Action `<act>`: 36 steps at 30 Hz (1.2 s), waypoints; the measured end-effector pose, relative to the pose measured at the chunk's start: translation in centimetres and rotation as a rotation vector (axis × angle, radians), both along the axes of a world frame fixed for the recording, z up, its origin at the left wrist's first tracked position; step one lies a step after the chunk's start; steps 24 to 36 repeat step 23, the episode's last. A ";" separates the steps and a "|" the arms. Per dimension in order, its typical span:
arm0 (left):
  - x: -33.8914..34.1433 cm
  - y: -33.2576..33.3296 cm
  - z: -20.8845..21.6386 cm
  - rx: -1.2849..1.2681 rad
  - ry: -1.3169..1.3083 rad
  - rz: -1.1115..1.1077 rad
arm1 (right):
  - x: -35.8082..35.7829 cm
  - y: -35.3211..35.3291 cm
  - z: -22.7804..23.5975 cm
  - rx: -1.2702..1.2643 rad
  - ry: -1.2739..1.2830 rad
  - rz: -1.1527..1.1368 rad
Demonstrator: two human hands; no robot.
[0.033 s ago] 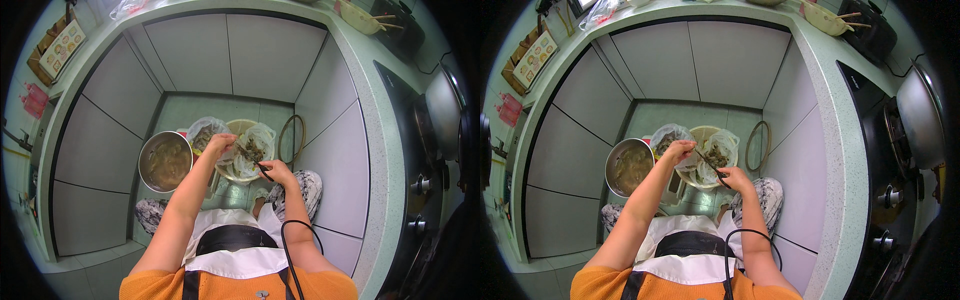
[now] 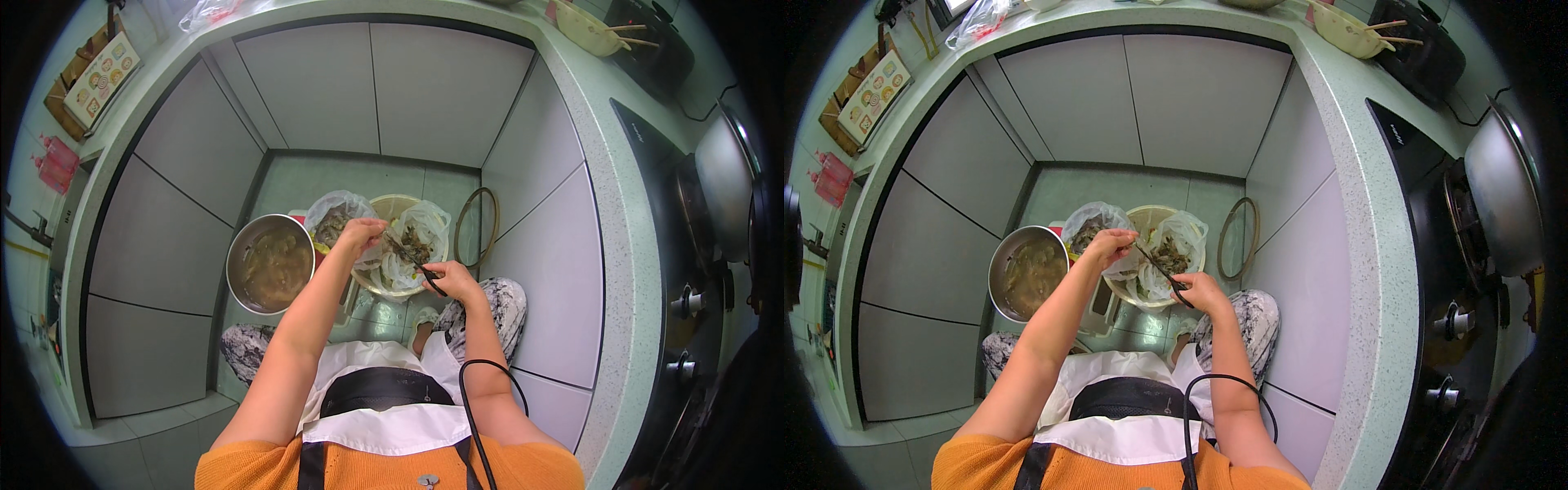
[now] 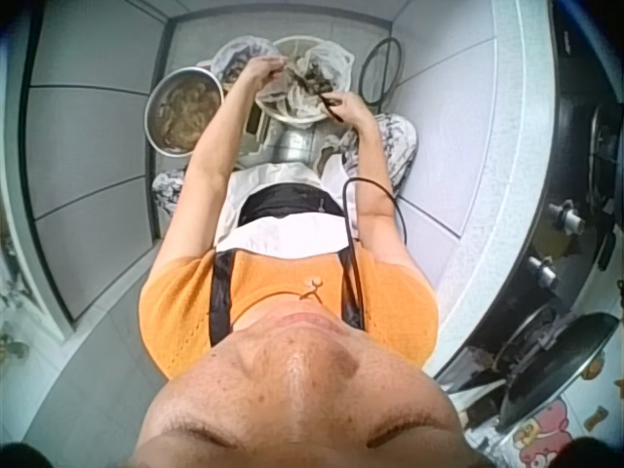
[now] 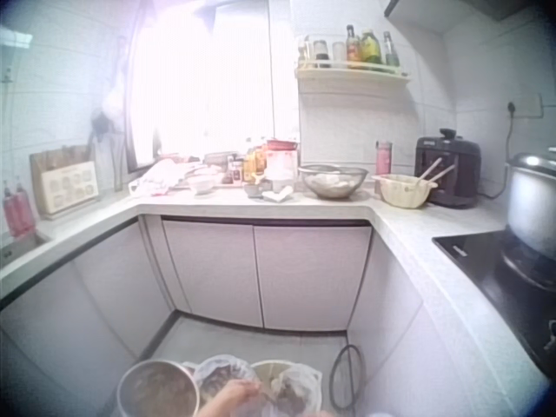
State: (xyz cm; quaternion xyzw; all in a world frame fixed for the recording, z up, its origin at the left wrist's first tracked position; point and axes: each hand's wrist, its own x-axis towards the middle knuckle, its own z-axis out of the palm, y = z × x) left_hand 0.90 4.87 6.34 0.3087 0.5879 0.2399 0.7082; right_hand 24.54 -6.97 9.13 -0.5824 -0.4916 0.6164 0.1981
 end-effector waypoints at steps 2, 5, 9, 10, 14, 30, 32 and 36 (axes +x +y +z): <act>0.1 0.0 -0.3 0.004 0.005 -0.015 | 0.0 0.0 0.0 0.036 -0.067 0.018; 0.7 -0.5 0.5 0.006 0.028 -0.010 | -0.1 0.0 0.4 0.090 -0.149 0.036; 0.9 -0.5 0.4 0.008 0.027 -0.006 | -0.1 0.0 0.3 0.078 -0.158 0.037; 0.9 -0.5 0.3 0.009 0.029 -0.002 | 0.0 0.0 0.1 0.088 -0.159 0.039; 1.0 -0.6 0.2 0.014 0.025 0.020 | -0.2 0.1 1.0 0.007 -0.179 0.026; -0.2 -0.9 -2.4 -0.116 -0.150 0.319 | -0.3 -0.3 -0.9 0.187 -0.391 0.057; -0.2 -0.9 -2.4 -0.116 -0.150 0.319 | -0.3 -0.3 -0.9 0.187 -0.391 0.057; -0.2 -0.9 -2.4 -0.116 -0.150 0.319 | -0.3 -0.3 -0.9 0.187 -0.391 0.057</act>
